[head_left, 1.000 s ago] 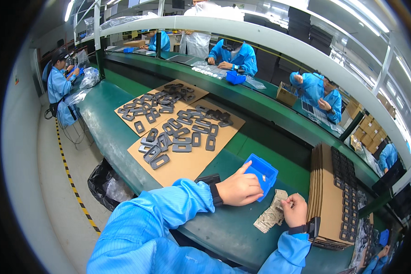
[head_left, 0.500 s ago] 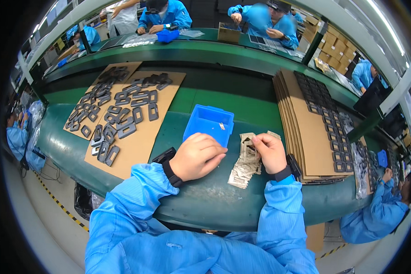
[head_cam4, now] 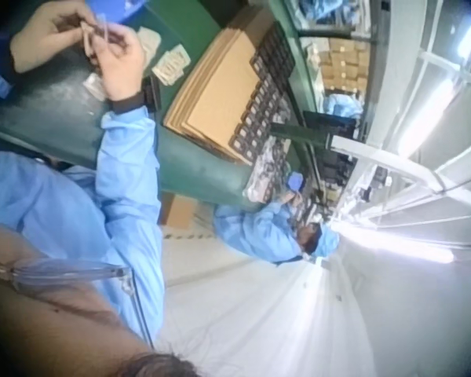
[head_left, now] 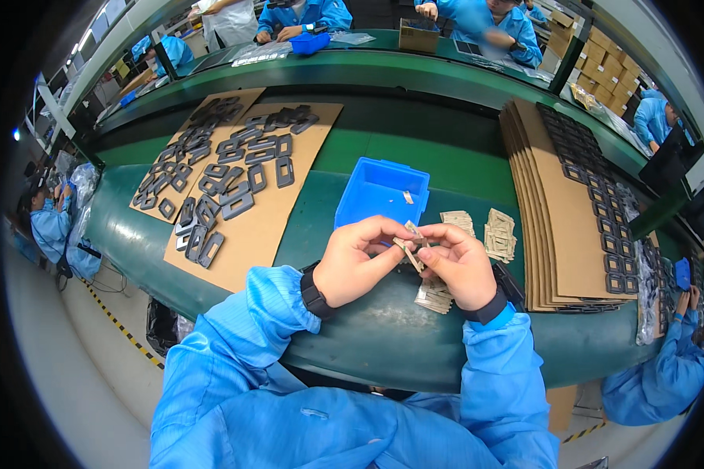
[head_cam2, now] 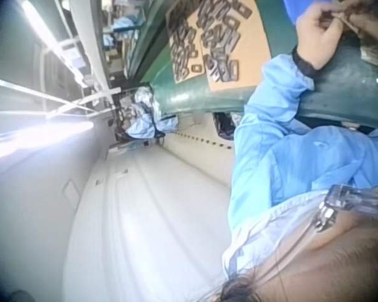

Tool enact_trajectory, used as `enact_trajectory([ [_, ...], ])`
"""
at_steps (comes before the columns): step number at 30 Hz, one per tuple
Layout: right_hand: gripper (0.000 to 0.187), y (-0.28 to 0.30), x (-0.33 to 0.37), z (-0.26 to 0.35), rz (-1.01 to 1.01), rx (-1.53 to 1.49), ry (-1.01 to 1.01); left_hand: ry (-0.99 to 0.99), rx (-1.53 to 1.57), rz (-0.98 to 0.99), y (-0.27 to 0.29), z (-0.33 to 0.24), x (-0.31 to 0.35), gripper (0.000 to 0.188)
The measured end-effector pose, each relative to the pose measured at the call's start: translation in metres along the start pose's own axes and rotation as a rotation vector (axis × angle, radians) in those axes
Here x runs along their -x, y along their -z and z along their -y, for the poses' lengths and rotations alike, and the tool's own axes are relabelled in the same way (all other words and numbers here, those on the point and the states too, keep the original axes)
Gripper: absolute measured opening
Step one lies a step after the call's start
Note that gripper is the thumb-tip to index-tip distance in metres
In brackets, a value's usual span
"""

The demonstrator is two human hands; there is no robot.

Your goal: The person is seen putting a small piece of plastic on another piece of plastic in an industrial environment.

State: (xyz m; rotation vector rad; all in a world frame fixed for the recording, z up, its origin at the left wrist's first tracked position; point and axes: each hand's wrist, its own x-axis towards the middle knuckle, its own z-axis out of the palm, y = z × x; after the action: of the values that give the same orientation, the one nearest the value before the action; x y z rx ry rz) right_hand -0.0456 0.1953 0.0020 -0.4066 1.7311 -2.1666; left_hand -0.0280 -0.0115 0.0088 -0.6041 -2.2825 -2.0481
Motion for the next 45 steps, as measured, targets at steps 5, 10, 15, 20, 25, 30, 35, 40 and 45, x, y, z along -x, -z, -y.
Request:
enact_trajectory([
  [5, 0.044, 0.003, 0.001, -0.001, 0.086, -0.134, 0.08, -0.044, 0.262, -0.019, -0.001, -0.005, 0.0, 0.026],
  [10, 0.046, 0.002, 0.0, -0.003, -0.02, -0.084, 0.069, -0.086, 0.204, -0.066, 0.002, -0.005, 0.003, 0.026],
  [15, 0.032, 0.008, 0.001, -0.003, -0.043, 0.025, 0.001, -0.172, 0.123, -0.161, 0.005, 0.003, -0.003, 0.024],
  [20, 0.028, 0.0, -0.003, 0.009, -0.267, 0.959, 0.338, -0.12, 0.311, -0.189, 0.005, 0.004, -0.007, 0.027],
  [25, 0.032, -0.01, -0.002, 0.002, -0.148, 0.08, 0.302, 0.041, 0.154, -0.041, 0.009, -0.006, -0.004, 0.031],
  [30, 0.02, -0.002, 0.005, -0.011, -0.062, 0.159, 0.149, -0.389, -0.338, -0.013, 0.003, -0.006, -0.006, 0.017],
  [35, 0.01, -0.004, 0.008, -0.012, -0.112, 0.182, 0.074, -0.646, -0.698, -0.047, 0.013, -0.003, -0.006, 0.018],
  [40, 0.011, -0.01, 0.008, -0.008, -0.166, 0.27, 0.11, -0.782, -0.898, -0.046, 0.01, 0.001, -0.008, 0.018],
  [45, 0.011, -0.014, 0.007, -0.014, -0.196, 0.456, 0.254, -0.785, -0.985, -0.035, 0.008, 0.001, -0.003, 0.02],
])
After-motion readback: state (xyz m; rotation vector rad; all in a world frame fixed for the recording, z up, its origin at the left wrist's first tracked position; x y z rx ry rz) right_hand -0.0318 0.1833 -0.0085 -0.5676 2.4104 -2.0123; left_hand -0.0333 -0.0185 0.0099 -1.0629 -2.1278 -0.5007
